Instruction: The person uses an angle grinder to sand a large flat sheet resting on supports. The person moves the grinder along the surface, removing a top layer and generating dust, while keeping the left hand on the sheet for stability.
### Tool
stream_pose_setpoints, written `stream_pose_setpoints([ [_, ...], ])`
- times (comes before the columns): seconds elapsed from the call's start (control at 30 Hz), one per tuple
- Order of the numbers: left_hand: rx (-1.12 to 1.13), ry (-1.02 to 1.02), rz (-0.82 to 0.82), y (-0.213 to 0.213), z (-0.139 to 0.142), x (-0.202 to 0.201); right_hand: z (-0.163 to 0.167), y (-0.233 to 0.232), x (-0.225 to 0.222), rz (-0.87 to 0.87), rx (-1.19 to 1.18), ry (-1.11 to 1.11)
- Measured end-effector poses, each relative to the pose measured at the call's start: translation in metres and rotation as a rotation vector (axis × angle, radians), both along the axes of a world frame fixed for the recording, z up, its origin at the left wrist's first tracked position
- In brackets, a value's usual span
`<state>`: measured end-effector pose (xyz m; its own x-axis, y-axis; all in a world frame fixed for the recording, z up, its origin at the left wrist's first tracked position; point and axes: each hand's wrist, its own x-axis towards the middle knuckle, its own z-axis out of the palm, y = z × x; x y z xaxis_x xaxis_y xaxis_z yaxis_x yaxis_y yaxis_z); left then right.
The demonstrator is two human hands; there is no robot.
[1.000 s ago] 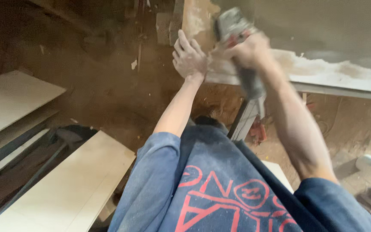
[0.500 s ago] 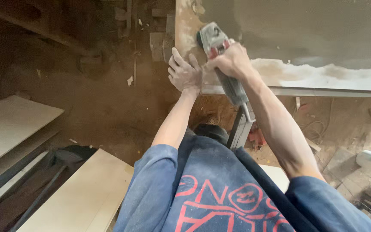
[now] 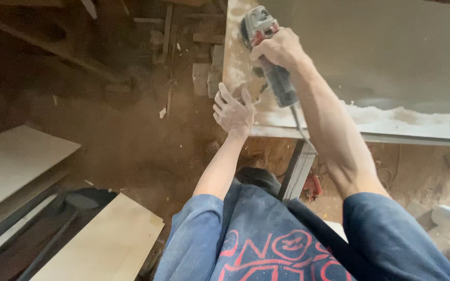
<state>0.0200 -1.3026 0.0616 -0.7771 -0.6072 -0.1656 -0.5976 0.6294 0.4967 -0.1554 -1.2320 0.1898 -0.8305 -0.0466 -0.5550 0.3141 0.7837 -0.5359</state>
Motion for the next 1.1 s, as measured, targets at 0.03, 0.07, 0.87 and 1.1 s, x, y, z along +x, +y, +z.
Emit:
stream_pose_setpoints([
  [0.03,-0.014,0.006,0.002,0.000,-0.001,0.001,-0.001,-0.004,-0.006,0.033,0.026,0.012],
  [0.07,-0.028,0.009,0.003,0.000,-0.002,0.002,-0.002,-0.006,-0.011,0.064,0.051,0.020],
  [0.87,-0.010,-0.030,0.039,-0.005,0.014,-0.008,0.009,-0.063,-0.095,0.095,-0.049,0.033],
  [1.1,-0.002,-0.008,0.026,-0.005,0.016,-0.008,0.008,-0.059,-0.106,0.002,0.002,-0.028],
])
